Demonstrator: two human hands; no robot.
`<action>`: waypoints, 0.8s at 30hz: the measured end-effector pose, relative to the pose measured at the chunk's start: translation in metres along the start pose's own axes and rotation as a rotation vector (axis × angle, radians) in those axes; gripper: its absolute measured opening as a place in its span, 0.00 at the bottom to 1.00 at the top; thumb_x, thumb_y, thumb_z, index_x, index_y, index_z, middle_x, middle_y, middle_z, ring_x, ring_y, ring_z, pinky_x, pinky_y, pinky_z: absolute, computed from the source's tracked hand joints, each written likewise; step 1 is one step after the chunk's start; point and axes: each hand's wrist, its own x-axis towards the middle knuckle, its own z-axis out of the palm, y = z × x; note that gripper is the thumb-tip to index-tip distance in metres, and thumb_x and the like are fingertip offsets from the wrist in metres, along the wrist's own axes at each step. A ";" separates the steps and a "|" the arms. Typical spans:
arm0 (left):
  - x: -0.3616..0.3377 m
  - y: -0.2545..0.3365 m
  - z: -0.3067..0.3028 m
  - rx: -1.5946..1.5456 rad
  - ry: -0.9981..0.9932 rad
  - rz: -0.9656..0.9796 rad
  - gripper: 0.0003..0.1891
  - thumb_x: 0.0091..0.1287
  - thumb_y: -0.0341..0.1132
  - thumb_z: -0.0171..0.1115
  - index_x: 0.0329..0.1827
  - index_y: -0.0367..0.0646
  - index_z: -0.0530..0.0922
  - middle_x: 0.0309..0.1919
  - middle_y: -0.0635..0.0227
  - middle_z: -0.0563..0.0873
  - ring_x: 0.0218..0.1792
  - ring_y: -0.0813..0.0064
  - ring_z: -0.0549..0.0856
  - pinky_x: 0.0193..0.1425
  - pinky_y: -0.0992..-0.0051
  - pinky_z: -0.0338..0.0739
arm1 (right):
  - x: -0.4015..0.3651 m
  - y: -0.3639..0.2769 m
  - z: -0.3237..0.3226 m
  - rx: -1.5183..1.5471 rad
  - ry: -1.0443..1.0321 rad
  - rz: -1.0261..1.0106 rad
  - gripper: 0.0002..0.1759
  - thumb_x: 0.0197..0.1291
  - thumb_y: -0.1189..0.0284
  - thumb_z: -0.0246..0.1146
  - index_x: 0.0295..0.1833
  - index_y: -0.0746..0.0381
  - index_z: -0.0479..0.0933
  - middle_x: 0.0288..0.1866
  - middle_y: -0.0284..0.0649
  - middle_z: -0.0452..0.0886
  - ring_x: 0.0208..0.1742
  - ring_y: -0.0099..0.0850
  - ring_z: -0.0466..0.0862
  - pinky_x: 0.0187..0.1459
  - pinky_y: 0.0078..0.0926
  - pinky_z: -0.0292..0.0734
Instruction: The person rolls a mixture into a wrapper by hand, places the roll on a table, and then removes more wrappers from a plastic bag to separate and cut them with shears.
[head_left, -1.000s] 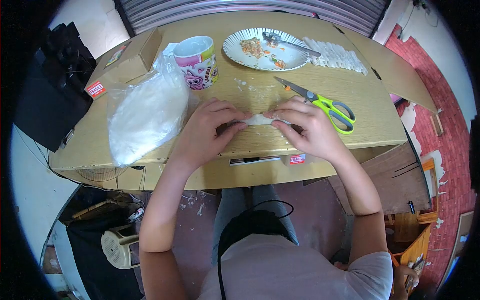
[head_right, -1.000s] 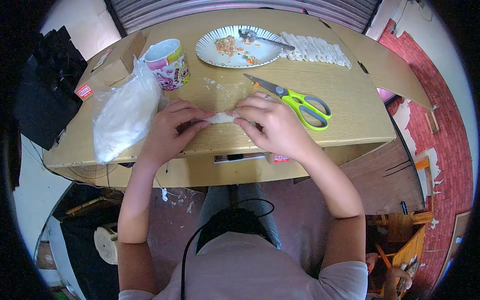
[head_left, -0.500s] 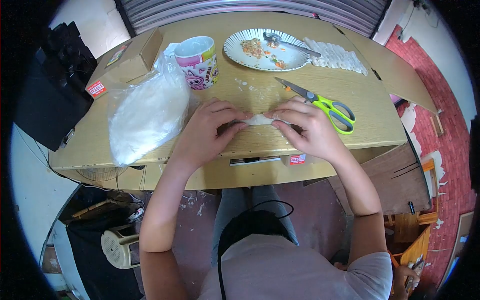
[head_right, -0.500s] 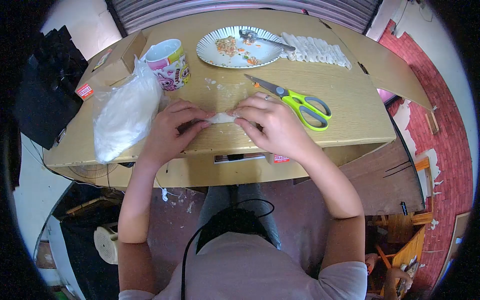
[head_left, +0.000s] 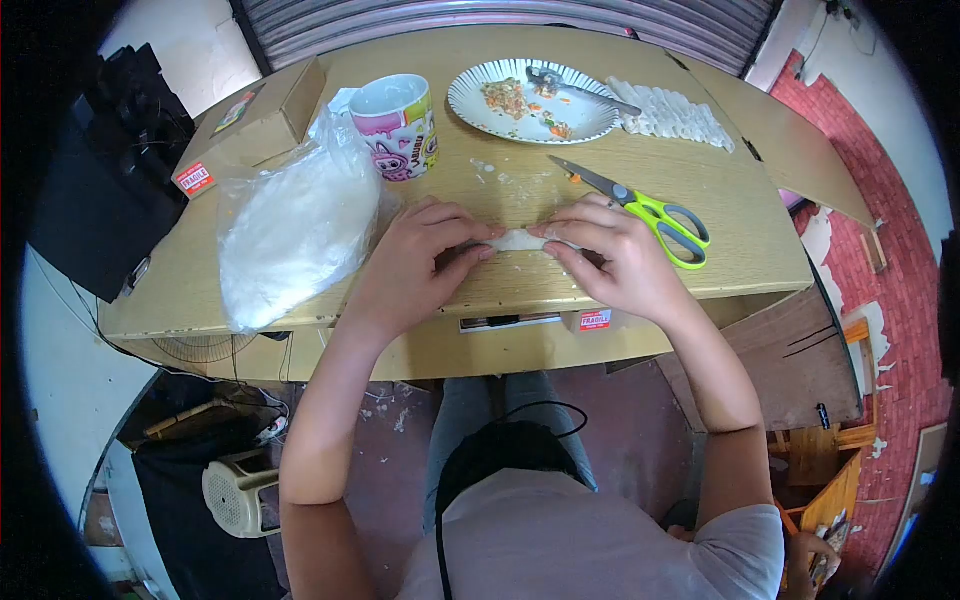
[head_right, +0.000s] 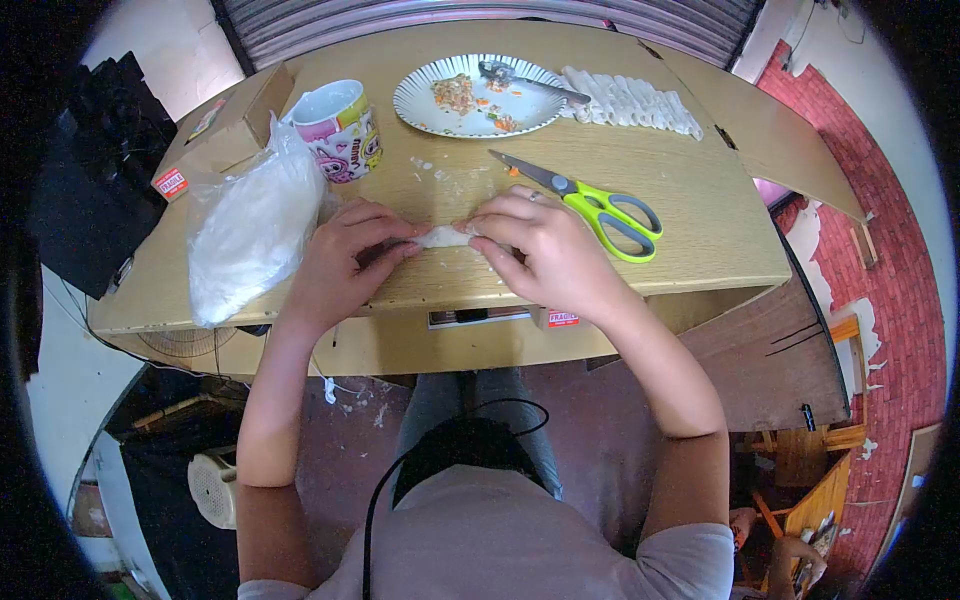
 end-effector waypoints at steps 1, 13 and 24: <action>0.000 -0.001 0.000 0.000 0.000 0.000 0.12 0.64 0.33 0.72 0.50 0.46 0.89 0.38 0.62 0.87 0.43 0.61 0.84 0.48 0.65 0.80 | 0.000 0.000 0.000 0.000 0.000 0.000 0.10 0.59 0.76 0.69 0.46 0.62 0.88 0.44 0.43 0.87 0.46 0.43 0.86 0.50 0.38 0.82; 0.000 0.000 -0.001 -0.018 -0.020 -0.015 0.10 0.65 0.32 0.71 0.49 0.45 0.89 0.40 0.62 0.87 0.44 0.61 0.84 0.49 0.65 0.80 | 0.003 -0.001 -0.003 0.000 -0.005 -0.030 0.13 0.58 0.78 0.71 0.49 0.62 0.88 0.44 0.44 0.86 0.45 0.41 0.84 0.48 0.35 0.80; 0.003 -0.003 -0.002 0.005 0.084 -0.047 0.13 0.71 0.29 0.61 0.58 0.42 0.82 0.55 0.58 0.84 0.58 0.54 0.82 0.65 0.59 0.75 | 0.029 0.015 -0.007 -0.018 -0.111 0.145 0.08 0.65 0.75 0.67 0.48 0.65 0.86 0.42 0.45 0.84 0.47 0.40 0.83 0.48 0.35 0.79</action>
